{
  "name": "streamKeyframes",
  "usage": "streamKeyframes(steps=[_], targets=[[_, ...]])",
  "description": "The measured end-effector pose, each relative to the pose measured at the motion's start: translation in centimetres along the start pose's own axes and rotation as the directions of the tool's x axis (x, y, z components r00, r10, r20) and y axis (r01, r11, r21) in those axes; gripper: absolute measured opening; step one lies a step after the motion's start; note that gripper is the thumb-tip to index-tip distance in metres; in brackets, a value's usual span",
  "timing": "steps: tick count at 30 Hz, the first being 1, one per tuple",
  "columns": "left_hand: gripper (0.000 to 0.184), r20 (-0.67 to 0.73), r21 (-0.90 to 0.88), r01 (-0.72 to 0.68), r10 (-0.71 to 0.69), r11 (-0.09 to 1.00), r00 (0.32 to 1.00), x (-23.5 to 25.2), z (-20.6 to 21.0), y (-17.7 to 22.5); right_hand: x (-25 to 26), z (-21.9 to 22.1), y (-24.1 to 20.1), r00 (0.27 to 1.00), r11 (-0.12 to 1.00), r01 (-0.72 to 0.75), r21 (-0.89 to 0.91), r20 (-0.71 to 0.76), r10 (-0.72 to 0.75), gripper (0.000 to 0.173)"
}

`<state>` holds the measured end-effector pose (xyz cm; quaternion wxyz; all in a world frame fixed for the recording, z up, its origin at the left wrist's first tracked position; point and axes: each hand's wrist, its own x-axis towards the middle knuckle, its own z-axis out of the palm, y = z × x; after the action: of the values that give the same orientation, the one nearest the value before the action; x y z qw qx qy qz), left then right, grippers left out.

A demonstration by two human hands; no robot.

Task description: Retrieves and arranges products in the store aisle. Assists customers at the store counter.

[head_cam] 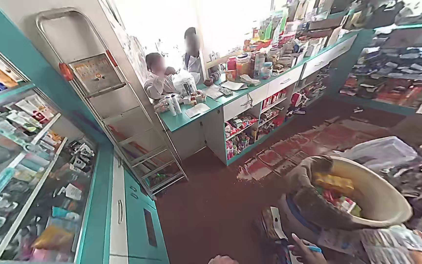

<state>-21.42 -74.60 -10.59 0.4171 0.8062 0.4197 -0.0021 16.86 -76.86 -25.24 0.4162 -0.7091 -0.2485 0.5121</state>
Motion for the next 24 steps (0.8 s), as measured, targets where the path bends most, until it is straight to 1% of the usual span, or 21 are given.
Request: streamKeyframes(steps=[2, 3, 5, 7, 9, 10, 12, 14, 17, 19, 21, 24], targets=[[0.036, -0.184, -0.186, -0.176, 0.141, 0.967, 0.973, 3.3, -4.4, 0.9, 2.8, 3.2, -4.7, 0.996, 0.996, 0.065, 0.054, 0.061, -0.068, 0.043], [0.035, -0.244, -0.242, -0.259, 0.200, 0.935, 0.949, 4.9, -6.7, 1.3, 4.4, 4.7, -6.9, 0.992, 0.993, 0.093, 0.069, 0.077, -0.098, 0.041], [0.034, -0.289, -0.273, -0.368, 0.289, 0.889, 0.913, 8.1, -11.2, 1.0, 8.3, 7.7, -11.5, 0.985, 0.985, 0.146, 0.096, 0.077, -0.154, 0.037], [0.033, -0.284, -0.258, -0.414, 0.341, 0.873, 0.896, 11.0, -15.8, -1.1, 13.0, 10.6, -16.2, 0.969, 0.966, 0.227, 0.121, 0.072, -0.237, 0.033], [0.034, -0.261, -0.238, -0.391, 0.329, 0.889, 0.907, 13.6, -20.4, -3.6, 17.6, 13.3, -21.1, 0.938, 0.931, 0.323, 0.168, 0.070, -0.338, 0.025], [0.036, -0.261, -0.230, -0.366, 0.305, 0.902, 0.916, 14.4, -22.7, -4.9, 19.3, 14.8, -23.8, 0.929, 0.920, 0.340, 0.196, 0.079, -0.361, 0.023], [0.037, -0.294, -0.223, -0.319, 0.248, 0.921, 0.923, 15.8, -27.5, -7.1, 22.2, 18.1, -29.7, 0.917, 0.910, 0.332, 0.249, 0.141, -0.373, 0.025], [0.037, -0.377, -0.256, -0.278, 0.169, 0.926, 0.911, 16.7, -32.1, -9.0, 24.9, 22.1, -35.0, 0.901, 0.907, 0.308, 0.288, 0.217, -0.375, 0.028], [0.036, -0.493, -0.336, -0.196, 0.005, 0.921, 0.870, 18.3, -37.0, -11.6, 28.4, 27.1, -41.4, 0.856, 0.902, 0.357, 0.241, 0.302, -0.420, 0.031], [0.036, -0.507, -0.398, -0.153, -0.078, 0.904, 0.858, 19.7, -39.5, -13.7, 29.9, 30.0, -45.0, 0.812, 0.888, 0.410, 0.208, 0.360, -0.459, 0.029], [0.036, -0.504, -0.423, -0.143, -0.101, 0.895, 0.858, 21.6, -42.4, -15.9, 32.5, 32.5, -48.3, 0.775, 0.875, 0.436, 0.210, 0.407, -0.483, 0.028], [0.036, -0.504, -0.367, -0.175, -0.037, 0.914, 0.863, 25.5, -47.5, -18.8, 36.9, 35.7, -52.9, 0.756, 0.854, 0.475, 0.213, 0.397, -0.520, 0.027]])
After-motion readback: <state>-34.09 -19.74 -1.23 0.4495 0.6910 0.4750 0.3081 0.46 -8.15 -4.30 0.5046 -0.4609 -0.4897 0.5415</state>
